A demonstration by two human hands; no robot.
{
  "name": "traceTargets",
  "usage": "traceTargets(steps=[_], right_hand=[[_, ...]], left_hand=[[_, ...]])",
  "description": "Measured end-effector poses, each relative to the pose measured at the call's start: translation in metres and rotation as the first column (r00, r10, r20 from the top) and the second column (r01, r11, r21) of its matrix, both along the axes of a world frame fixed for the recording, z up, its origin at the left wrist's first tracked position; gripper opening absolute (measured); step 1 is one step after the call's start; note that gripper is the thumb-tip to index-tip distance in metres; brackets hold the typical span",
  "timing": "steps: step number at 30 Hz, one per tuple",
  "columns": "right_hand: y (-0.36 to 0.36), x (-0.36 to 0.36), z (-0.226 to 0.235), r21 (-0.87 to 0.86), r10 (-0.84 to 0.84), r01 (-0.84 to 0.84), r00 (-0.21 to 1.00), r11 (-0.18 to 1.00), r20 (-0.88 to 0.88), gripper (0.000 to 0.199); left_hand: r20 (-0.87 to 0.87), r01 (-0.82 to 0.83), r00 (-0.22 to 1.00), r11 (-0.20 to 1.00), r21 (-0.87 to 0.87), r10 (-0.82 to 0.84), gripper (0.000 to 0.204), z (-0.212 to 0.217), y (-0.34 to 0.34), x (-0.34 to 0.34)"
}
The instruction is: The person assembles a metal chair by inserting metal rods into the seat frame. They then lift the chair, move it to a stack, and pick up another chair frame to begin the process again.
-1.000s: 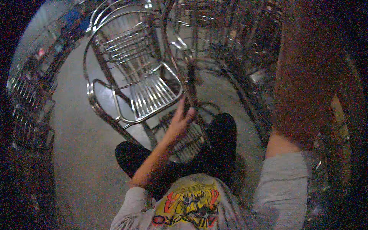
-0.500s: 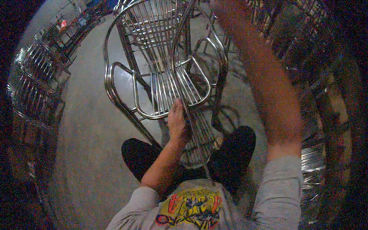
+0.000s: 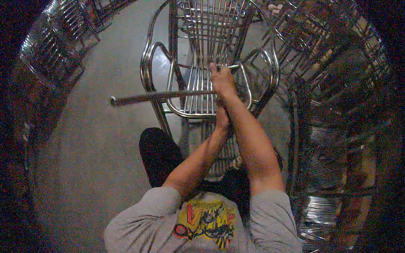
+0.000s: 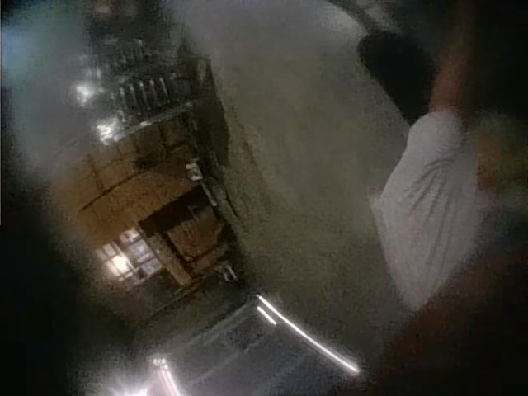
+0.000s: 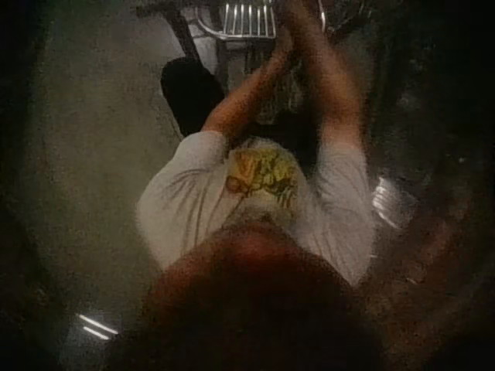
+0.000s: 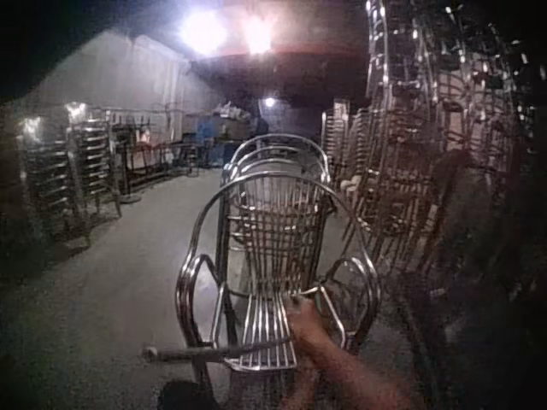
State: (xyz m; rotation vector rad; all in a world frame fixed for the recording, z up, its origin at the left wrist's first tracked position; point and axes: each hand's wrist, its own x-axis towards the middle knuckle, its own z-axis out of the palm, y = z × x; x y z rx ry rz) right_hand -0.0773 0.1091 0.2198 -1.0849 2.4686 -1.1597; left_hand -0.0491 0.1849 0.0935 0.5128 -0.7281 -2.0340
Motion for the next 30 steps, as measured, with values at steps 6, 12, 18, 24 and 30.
traceTargets(steps=[6, 12, 18, 24, 30], right_hand=[[0.022, -0.011, -0.020, 0.127, -0.005, 0.027, 0.985, 0.991, -0.170, 0.053], [0.051, -0.039, -0.049, 0.270, 0.054, -0.045, 0.998, 0.962, -0.025, 0.058], [0.201, -0.015, -0.079, 0.274, 0.299, -0.377, 0.910, 0.885, 0.288, 0.074], [0.313, 0.061, -0.111, 0.153, 0.029, -0.168, 0.760, 0.974, 0.649, 0.049], [0.294, 0.019, -0.117, 0.248, -0.116, -0.016, 0.856, 0.969, 0.505, 0.048]], left_hand=[[0.141, -0.274, 0.904, 0.801, -0.532, 0.403, 0.047, -0.011, -0.023, 0.043], [0.215, -0.133, 0.906, 0.728, -0.672, 0.364, 0.028, 0.031, -0.020, 0.085], [0.299, -0.092, 0.769, 0.560, -0.823, 0.565, 0.026, 0.079, -0.118, 0.072], [0.311, 0.096, 0.685, 0.341, -0.935, 0.659, 0.030, 0.096, -0.171, 0.021], [0.724, 0.667, 0.454, 0.340, -0.663, 0.519, 0.054, 0.037, -0.164, -0.001]])
